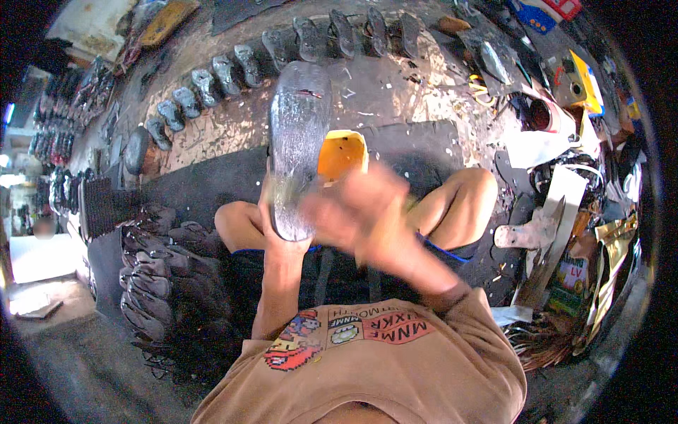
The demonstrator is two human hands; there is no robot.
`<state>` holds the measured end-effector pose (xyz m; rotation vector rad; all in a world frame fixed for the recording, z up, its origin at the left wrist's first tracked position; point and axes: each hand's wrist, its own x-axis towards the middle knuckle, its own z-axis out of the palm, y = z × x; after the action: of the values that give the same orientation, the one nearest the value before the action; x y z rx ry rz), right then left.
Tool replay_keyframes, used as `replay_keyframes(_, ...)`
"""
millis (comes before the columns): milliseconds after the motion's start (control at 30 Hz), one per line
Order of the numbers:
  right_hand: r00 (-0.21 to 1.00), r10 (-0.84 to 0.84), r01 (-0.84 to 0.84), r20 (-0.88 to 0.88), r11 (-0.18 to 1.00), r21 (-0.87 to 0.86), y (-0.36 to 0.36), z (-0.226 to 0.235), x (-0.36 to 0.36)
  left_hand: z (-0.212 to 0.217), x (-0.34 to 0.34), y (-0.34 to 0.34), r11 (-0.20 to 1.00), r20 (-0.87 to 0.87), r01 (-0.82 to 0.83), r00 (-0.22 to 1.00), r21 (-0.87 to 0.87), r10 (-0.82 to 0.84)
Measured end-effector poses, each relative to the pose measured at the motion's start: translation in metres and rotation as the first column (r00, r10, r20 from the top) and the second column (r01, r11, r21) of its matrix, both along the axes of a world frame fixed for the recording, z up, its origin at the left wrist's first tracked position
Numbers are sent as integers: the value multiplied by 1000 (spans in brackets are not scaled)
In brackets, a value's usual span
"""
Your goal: The person sits on the floor and repeatedly paints the soles of multiple dark-colored slippers with a yellowish substance using a brush. They dip the brush into a small container, apply the substance to each slipper sole, and place the painted slippers in a row on the floor.
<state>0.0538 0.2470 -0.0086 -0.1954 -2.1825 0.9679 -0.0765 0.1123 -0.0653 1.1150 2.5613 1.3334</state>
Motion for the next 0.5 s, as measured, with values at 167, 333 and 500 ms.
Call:
replay_keyframes(167,982,186,-181,-36,867,-464,-59,-9,24,14,-13,2,979,15,-9,1000,202,6)
replay_keyframes(333,931,-349,365,110,908,-208,63,2,-52,-4,-10,-41,827,785,-113,408,551,-467)
replay_keyframes(500,845,-503,535,182,795,-285,103,-48,-26,40,-168,-92,862,759,-397,651,316,22)
